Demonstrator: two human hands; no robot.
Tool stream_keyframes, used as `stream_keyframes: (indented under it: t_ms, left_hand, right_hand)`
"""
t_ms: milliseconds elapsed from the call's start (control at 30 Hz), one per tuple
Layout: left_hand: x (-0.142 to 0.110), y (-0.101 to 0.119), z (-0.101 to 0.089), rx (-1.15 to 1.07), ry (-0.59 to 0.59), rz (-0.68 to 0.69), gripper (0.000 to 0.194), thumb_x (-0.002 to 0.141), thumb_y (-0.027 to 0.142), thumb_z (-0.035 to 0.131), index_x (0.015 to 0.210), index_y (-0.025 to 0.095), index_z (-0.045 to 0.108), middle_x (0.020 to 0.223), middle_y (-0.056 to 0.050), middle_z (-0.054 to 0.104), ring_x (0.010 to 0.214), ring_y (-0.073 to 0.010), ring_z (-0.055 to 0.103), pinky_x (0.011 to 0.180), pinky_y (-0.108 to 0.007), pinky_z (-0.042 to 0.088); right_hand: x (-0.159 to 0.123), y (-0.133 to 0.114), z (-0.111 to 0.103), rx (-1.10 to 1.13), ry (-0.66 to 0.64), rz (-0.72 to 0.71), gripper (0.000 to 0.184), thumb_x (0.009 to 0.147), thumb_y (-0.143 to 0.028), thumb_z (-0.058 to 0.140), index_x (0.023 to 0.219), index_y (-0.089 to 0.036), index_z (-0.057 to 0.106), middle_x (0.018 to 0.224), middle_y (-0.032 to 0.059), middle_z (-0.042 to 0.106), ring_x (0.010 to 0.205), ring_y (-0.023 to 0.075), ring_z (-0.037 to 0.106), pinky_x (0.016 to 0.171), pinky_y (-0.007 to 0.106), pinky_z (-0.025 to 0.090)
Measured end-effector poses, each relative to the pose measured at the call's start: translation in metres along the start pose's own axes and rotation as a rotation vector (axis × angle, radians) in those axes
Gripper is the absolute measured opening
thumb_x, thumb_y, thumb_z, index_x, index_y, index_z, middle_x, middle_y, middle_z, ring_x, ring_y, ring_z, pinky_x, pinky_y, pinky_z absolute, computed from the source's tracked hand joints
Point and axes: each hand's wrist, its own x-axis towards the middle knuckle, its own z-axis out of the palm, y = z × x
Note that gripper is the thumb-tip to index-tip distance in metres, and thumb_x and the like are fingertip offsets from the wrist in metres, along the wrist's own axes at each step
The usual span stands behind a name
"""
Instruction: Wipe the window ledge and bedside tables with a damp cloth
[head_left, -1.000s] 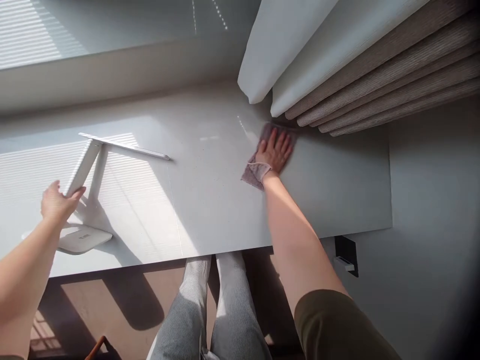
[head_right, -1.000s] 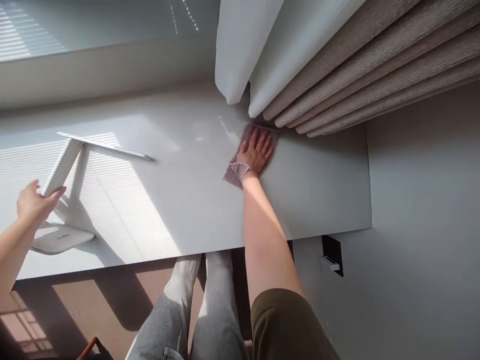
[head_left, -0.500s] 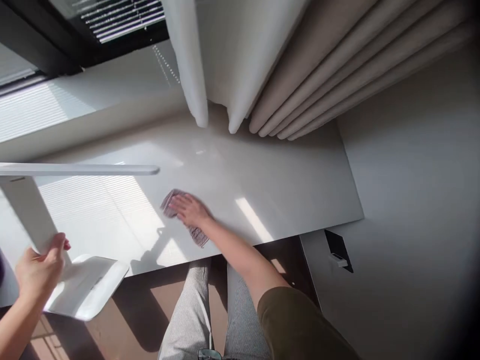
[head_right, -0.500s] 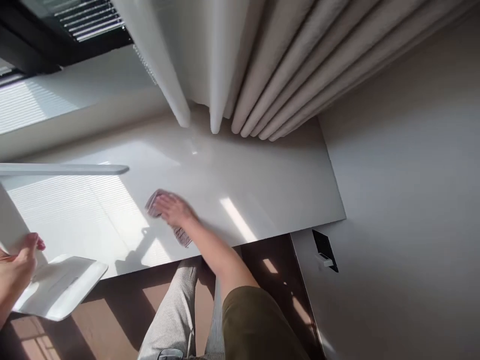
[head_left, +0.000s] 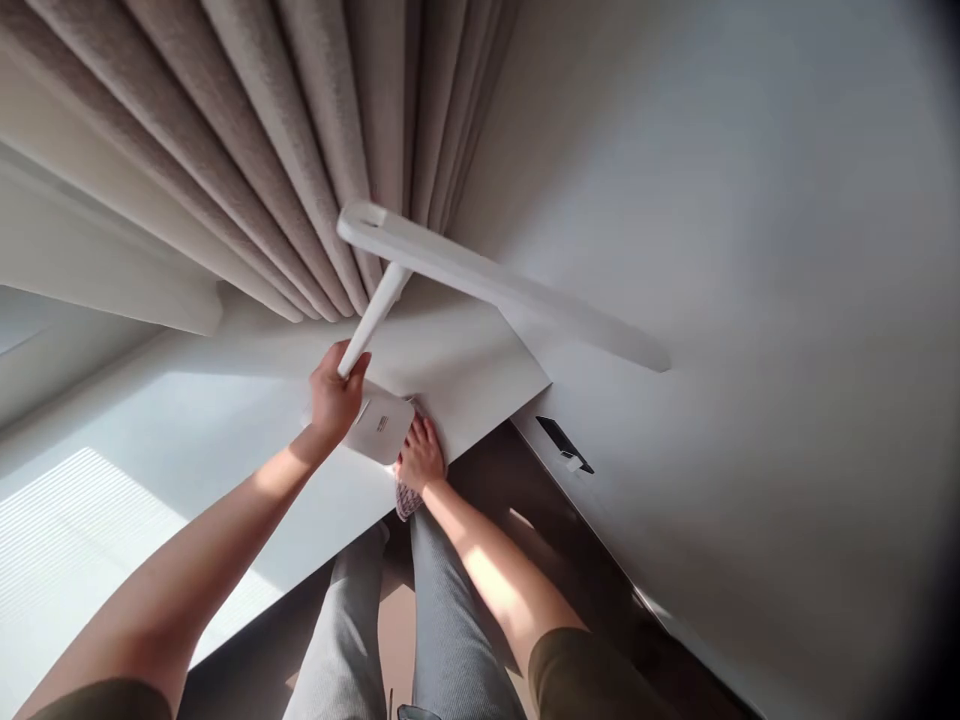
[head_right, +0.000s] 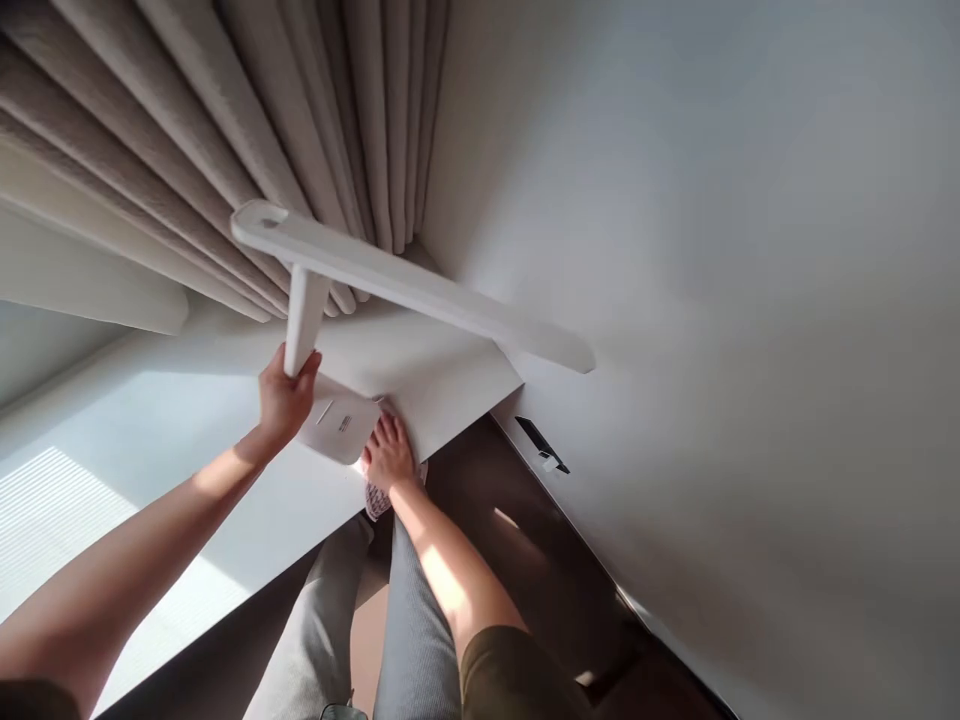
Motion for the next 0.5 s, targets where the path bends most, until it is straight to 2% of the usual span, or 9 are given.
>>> stream_keyframes:
  t_ms: [100,167,233,367,500]
  left_hand:
    - [0.031,0.014,0.066,-0.207,-0.004,0.12,0.019,0.082,0.037,0.059,0.081,0.019,0.059,0.069,-0.001,0.056,0.065,-0.0141,0.051,0.065,-0.027,0.043]
    - [0.047,0.019,0.103,-0.33,-0.041,0.157,0.022,0.08,0.04,0.061,0.076,0.018,0.059,0.068,-0.001,0.056,0.064,-0.0143,0.051,0.064,-0.027,0.043]
    - [0.061,0.025,0.136,-0.432,-0.08,0.17,0.024,0.08,0.041,0.063,0.074,0.018,0.06,0.067,-0.002,0.057,0.066,-0.0149,0.053,0.064,-0.027,0.044]
    - [0.077,0.041,0.185,-0.528,-0.113,0.172,0.021,0.08,0.038,0.067,0.075,0.018,0.062,0.069,-0.001,0.059,0.068,-0.0149,0.054,0.064,-0.027,0.046]
    - [0.078,0.049,0.214,-0.551,-0.203,0.195,0.02,0.08,0.037,0.069,0.078,0.017,0.065,0.069,-0.001,0.06,0.068,-0.0146,0.055,0.065,-0.026,0.046]
  right_hand:
    - [-0.014,-0.014,0.01,0.045,-0.051,-0.046,0.053,0.094,-0.035,0.049,0.146,-0.026,0.043,0.151,0.0089,0.045,0.141,0.0263,0.038,0.121,0.049,0.02]
    - [-0.015,-0.012,0.011,0.059,-0.054,-0.05,0.054,0.096,-0.036,0.046,0.148,-0.028,0.039,0.156,0.0063,0.036,0.144,0.0261,0.033,0.12,0.05,0.021]
    - [-0.013,-0.008,0.01,0.064,-0.083,-0.044,0.054,0.095,-0.036,0.046,0.148,-0.027,0.04,0.157,0.0054,0.033,0.145,0.0263,0.032,0.12,0.05,0.024]
    - [-0.011,-0.006,0.007,0.066,-0.105,-0.023,0.054,0.095,-0.041,0.043,0.148,-0.03,0.039,0.157,0.0011,0.033,0.145,0.0255,0.033,0.12,0.049,0.029]
    - [-0.014,-0.011,0.002,0.043,-0.115,-0.014,0.053,0.096,-0.041,0.036,0.149,-0.034,0.038,0.154,-0.0051,0.038,0.146,0.0234,0.032,0.121,0.045,0.03]
